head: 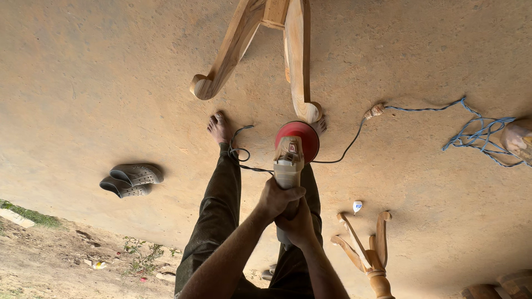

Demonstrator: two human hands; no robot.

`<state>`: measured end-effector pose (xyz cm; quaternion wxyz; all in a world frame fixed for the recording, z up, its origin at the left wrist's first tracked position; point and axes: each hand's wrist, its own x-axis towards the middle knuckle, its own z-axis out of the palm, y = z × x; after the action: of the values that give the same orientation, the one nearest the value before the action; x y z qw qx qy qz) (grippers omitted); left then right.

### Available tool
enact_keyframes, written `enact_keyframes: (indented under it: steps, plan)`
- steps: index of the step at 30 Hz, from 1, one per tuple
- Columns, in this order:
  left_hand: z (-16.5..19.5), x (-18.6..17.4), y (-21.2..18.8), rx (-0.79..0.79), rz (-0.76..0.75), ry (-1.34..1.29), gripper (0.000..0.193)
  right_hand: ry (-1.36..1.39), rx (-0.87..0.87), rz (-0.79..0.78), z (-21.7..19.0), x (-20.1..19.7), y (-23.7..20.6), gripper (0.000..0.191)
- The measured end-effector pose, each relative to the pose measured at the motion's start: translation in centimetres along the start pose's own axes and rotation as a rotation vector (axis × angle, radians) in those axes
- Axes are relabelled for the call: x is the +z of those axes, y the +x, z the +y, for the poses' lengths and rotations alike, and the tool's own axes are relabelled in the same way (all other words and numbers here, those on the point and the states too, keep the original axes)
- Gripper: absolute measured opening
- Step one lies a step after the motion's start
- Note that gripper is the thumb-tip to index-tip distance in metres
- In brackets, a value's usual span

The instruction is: The person uses an electric sander to smooth the surfaces of wooden furniture pieces, including a chair leg and a coat rack. They move the sander along the legs and curved parts of the items, then set the tool down on the floor.

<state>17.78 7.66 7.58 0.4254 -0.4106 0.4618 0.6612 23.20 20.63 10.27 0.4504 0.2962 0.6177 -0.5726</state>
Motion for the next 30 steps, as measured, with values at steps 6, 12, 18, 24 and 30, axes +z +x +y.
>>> enact_keyframes:
  steps: [6, 12, 18, 24, 30]
  plan:
    - [1.5, -2.3, 3.7, 0.051, -0.119, -0.212, 0.064, -0.302, 0.077, 0.095, -5.0, 0.7, 3.9, 0.075]
    - [1.6, -1.0, 4.3, 0.050, -0.128, -0.310, 0.067, -0.351, 0.165, 0.098, -7.7, 0.1, 3.9, 0.070]
    - [-1.1, -0.5, 3.9, 0.014, -0.088, -0.221, 0.068, -0.336, 0.162, 0.077, -6.4, -0.1, 2.3, 0.067]
    - [-2.0, -0.3, 3.4, 0.020, -0.115, -0.204, 0.063, -0.385, 0.202, 0.110, -4.9, -0.3, 1.8, 0.065]
    - [-2.6, -0.4, 2.2, -0.016, -0.164, -0.286, 0.058, -0.388, 0.187, 0.112, -3.8, -0.3, 0.8, 0.073]
